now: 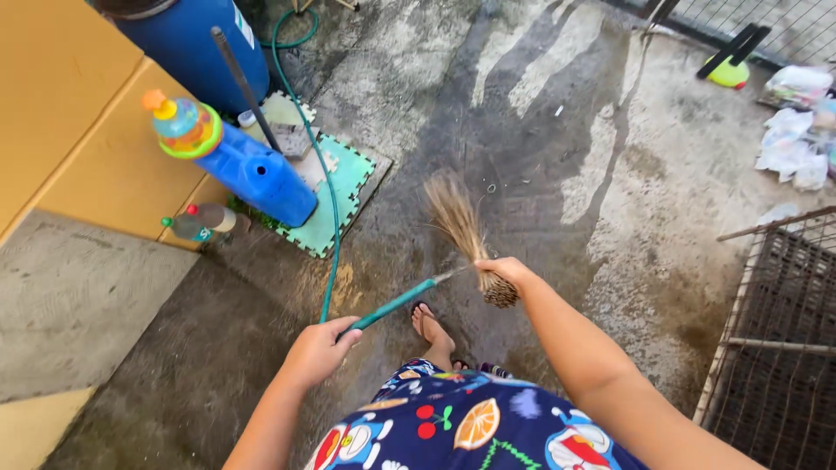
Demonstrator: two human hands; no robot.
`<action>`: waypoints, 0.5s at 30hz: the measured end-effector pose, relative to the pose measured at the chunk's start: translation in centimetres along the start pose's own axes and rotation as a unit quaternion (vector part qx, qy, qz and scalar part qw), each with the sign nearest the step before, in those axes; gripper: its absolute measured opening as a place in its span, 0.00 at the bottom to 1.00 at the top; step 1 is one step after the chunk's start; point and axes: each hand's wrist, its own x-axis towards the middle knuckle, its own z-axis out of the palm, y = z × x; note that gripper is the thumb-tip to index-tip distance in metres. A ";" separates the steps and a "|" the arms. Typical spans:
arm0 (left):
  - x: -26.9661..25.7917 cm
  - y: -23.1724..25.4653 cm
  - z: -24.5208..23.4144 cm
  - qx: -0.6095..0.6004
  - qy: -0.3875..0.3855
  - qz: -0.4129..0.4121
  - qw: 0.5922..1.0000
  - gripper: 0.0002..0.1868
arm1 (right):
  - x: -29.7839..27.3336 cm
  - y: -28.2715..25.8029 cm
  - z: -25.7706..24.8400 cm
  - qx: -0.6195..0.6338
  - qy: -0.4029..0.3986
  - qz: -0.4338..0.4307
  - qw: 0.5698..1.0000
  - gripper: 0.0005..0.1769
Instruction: The recorder uses a water hose and a broom to clean a concrete outdoor floor and a wall.
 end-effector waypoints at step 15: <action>13.6 4.2 -5.6 -0.055 0.025 -0.041 0.997 0.17 | 7.0 -16.7 -1.8 0.033 -0.111 0.130 0.985 0.24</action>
